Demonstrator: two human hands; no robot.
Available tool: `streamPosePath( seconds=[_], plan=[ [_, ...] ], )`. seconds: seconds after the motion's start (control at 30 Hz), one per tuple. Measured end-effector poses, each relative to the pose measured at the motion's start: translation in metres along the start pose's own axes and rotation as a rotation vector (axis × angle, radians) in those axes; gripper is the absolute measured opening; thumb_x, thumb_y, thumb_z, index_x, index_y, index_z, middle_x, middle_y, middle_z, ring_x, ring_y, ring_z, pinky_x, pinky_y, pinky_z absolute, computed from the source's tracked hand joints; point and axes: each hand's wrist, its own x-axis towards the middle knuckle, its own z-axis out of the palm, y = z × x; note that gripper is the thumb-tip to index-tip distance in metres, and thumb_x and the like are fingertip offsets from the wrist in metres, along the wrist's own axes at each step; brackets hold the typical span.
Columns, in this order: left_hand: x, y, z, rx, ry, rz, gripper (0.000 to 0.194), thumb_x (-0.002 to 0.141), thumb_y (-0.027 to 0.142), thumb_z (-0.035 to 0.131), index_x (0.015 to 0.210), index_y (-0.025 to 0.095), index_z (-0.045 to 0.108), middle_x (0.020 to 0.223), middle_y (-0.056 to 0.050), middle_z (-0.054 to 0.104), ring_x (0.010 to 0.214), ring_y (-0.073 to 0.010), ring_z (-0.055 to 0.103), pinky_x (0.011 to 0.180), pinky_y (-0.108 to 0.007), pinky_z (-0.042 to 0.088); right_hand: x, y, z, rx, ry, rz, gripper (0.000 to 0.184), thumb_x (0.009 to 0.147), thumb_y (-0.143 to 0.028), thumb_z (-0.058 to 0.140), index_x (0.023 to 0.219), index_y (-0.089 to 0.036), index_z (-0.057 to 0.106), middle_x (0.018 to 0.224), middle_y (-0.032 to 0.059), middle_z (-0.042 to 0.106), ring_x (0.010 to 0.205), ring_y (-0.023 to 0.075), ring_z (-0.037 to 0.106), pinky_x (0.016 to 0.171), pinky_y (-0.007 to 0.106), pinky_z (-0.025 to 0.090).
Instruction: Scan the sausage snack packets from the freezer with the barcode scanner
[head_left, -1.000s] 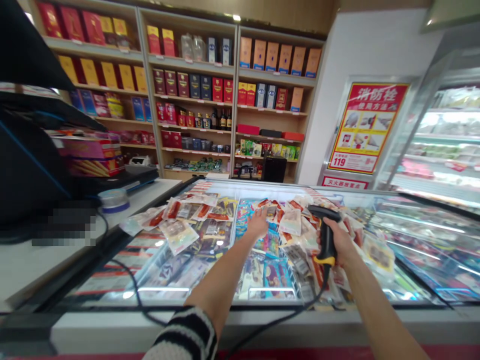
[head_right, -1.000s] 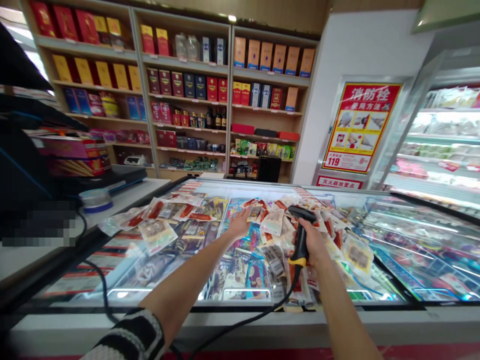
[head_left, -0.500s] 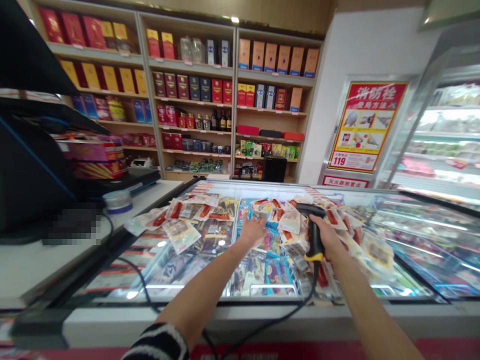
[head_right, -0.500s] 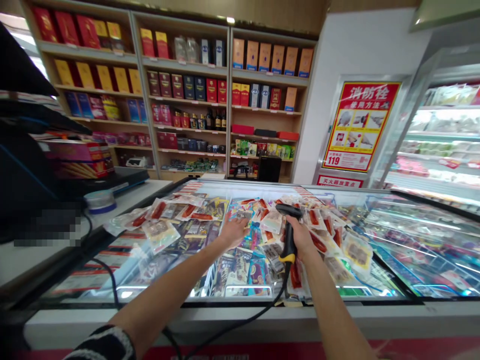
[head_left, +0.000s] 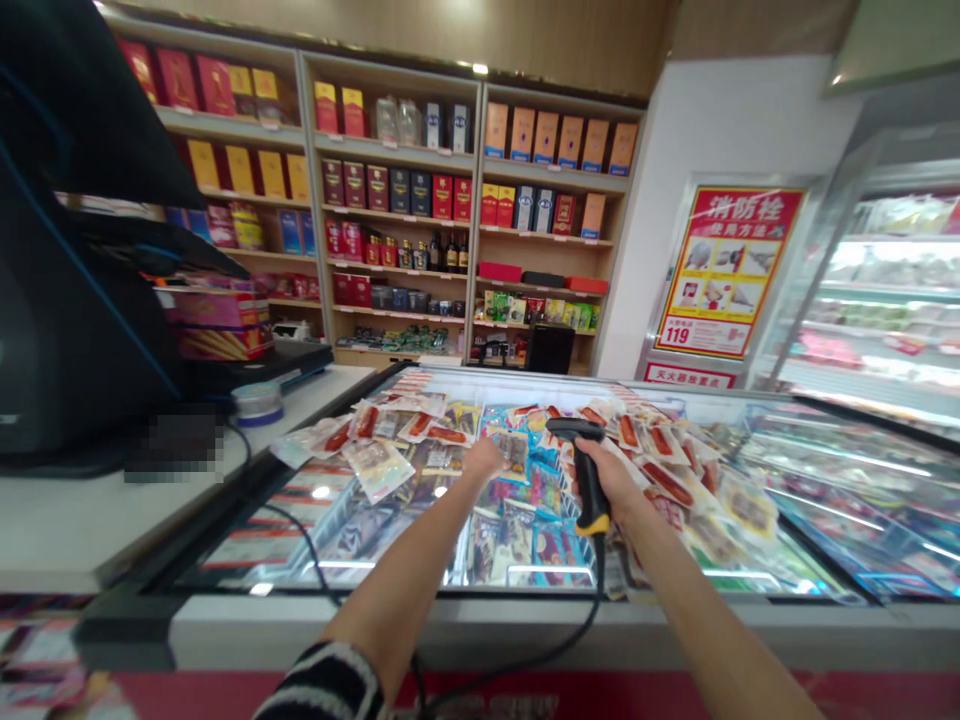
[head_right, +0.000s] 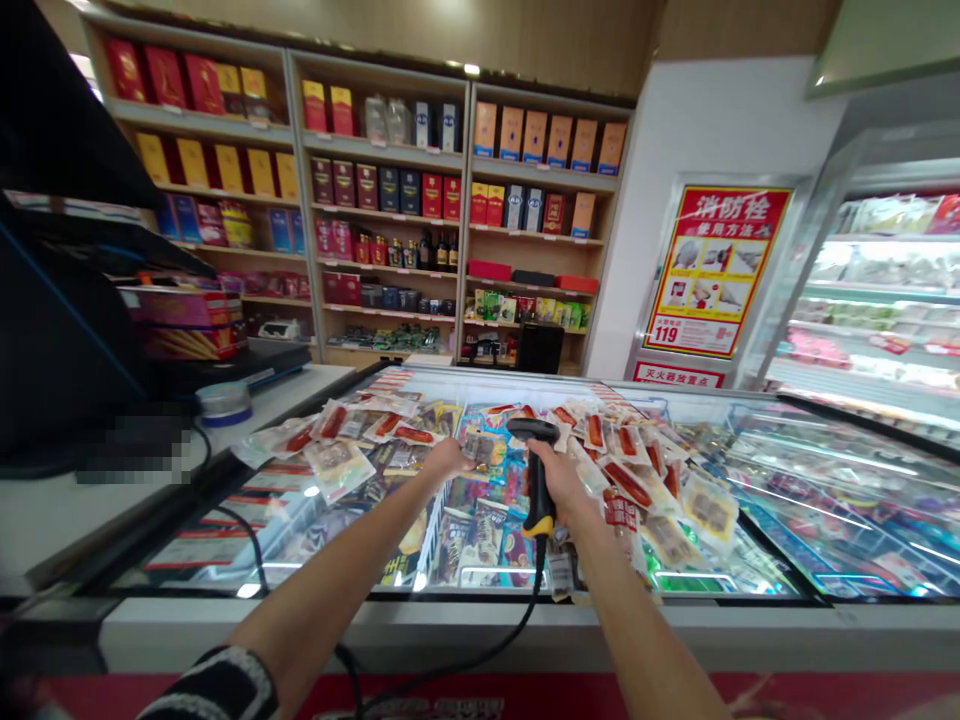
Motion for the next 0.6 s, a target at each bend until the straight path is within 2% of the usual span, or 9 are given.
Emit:
streamPosePath(
  seconds=[0.07, 0.13, 0.27, 0.6],
  plan=[
    [0.0, -0.003, -0.003, -0.032, -0.039, -0.003, 0.025, 0.075, 0.029, 0.051, 0.094, 0.014, 0.054, 0.094, -0.006, 0.056, 0.084, -0.0153, 0.054, 0.071, -0.032, 0.044, -0.003, -0.001, 0.007, 0.012, -0.032, 0.022, 0.027, 0.071, -0.039, 0.047, 0.059, -0.016, 0.047, 0.043, -0.0013, 0.052, 0.034, 0.0101, 0.048, 0.03, 0.02, 0.037],
    [-0.002, -0.005, -0.005, -0.062, -0.062, -0.009, 0.027, 0.078, 0.029, 0.047, 0.099, 0.014, 0.051, 0.097, -0.005, 0.054, 0.085, -0.0147, 0.053, 0.072, -0.033, 0.044, -0.007, -0.003, 0.013, 0.02, -0.066, 0.031, 0.025, 0.072, -0.038, 0.046, 0.061, -0.016, 0.047, 0.043, -0.0013, 0.052, 0.034, 0.0099, 0.048, 0.03, 0.02, 0.037],
    [-0.007, -0.007, -0.008, -0.101, -0.08, -0.025, 0.028, 0.077, 0.028, 0.048, 0.101, 0.015, 0.051, 0.1, -0.006, 0.053, 0.088, -0.0159, 0.053, 0.073, -0.034, 0.044, -0.012, -0.005, 0.021, 0.034, -0.117, 0.037, 0.024, 0.074, -0.036, 0.044, 0.062, -0.016, 0.047, 0.043, -0.0014, 0.053, 0.034, 0.0096, 0.048, 0.031, 0.019, 0.037],
    [-0.007, -0.015, -0.011, -0.158, -0.073, -0.037, 0.029, 0.077, 0.029, 0.047, 0.103, 0.014, 0.05, 0.101, -0.006, 0.052, 0.088, -0.0164, 0.052, 0.073, -0.035, 0.044, -0.016, -0.009, 0.033, 0.036, -0.134, 0.083, 0.024, 0.073, -0.037, 0.044, 0.062, -0.016, 0.046, 0.042, -0.0026, 0.051, 0.033, 0.0097, 0.047, 0.031, 0.02, 0.038]
  ],
)
